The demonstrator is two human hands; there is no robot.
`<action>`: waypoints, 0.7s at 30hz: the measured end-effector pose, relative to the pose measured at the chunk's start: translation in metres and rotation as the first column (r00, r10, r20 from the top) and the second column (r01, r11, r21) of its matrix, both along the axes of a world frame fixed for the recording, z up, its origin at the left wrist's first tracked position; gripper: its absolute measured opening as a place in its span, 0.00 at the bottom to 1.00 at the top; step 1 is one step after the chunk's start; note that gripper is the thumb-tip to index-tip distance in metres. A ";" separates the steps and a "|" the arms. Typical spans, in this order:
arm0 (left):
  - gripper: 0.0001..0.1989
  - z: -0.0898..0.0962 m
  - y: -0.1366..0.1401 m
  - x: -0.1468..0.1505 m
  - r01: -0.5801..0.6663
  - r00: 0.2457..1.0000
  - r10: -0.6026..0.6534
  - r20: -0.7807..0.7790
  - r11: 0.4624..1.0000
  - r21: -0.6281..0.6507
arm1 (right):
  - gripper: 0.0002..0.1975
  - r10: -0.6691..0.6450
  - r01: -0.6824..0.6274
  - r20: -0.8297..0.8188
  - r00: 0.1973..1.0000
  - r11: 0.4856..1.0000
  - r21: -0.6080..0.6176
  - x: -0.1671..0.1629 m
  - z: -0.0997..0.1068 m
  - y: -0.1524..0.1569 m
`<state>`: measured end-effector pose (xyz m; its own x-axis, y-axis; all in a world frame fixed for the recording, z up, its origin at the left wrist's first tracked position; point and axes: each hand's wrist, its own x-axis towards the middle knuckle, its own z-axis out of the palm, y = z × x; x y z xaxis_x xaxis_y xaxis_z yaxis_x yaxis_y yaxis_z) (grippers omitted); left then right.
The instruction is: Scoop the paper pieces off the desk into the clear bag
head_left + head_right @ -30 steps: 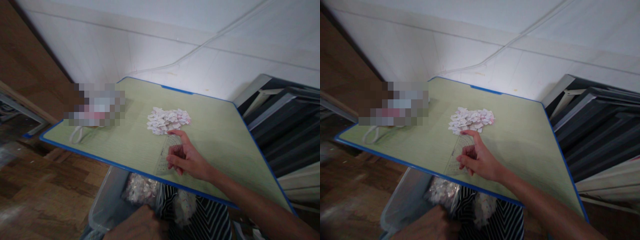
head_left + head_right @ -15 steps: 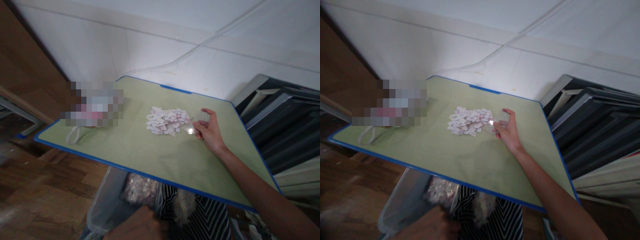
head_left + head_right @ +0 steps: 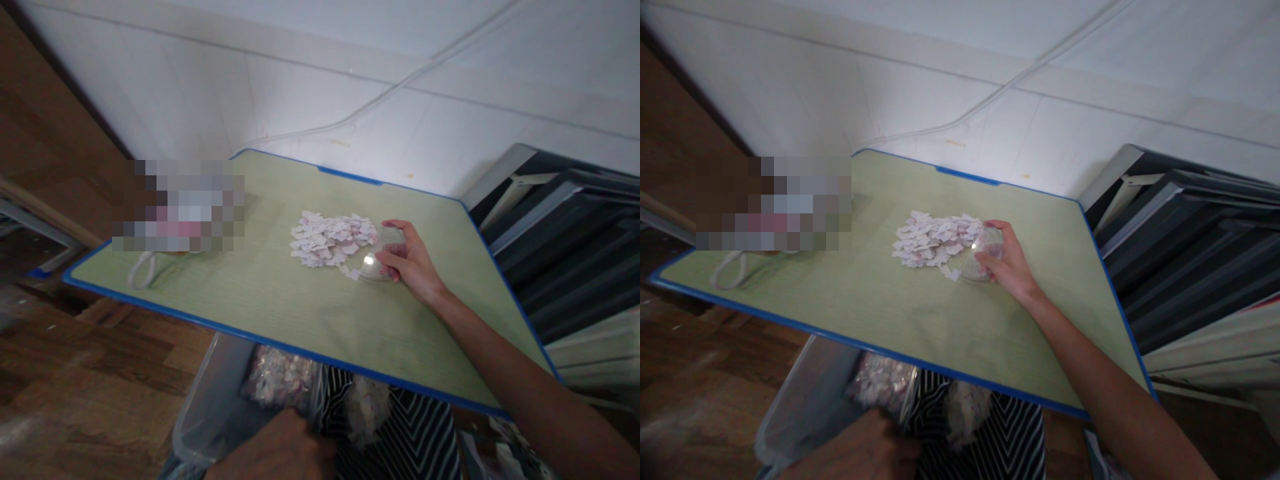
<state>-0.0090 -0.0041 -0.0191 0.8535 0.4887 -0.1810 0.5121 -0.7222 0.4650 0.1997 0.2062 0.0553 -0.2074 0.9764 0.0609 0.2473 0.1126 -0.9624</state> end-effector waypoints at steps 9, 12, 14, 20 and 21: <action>0.10 0.008 0.006 0.000 0.022 0.998 -0.021 0.053 1.000 -0.010 | 0.29 -0.007 0.007 -0.014 1.000 1.000 0.009 -0.001 0.001 -0.001; 0.10 0.008 0.007 0.000 0.014 0.997 -0.013 0.080 1.000 -0.012 | 0.28 -0.049 0.047 0.033 0.998 0.998 0.044 -0.002 0.002 -0.002; 0.10 0.008 0.007 0.000 0.009 0.996 -0.008 0.090 1.000 -0.010 | 0.28 -0.069 0.067 0.042 0.997 0.996 0.052 -0.002 0.003 -0.002; 0.12 0.007 0.004 -0.001 0.019 0.995 -0.017 0.096 1.000 -0.017 | 0.25 0.017 -0.023 0.105 0.994 0.999 0.050 0.008 0.011 -0.001; 0.12 0.008 0.004 -0.001 0.019 0.995 -0.017 0.097 1.000 -0.019 | 0.25 0.051 -0.056 0.113 0.992 0.998 0.038 0.011 0.013 -0.001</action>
<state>-0.0097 -0.0001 -0.0114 0.8762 0.4701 -0.1065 0.4509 -0.7212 0.5259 0.2104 0.2056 0.0683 -0.2667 0.9609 0.0740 0.3460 0.1671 -0.9232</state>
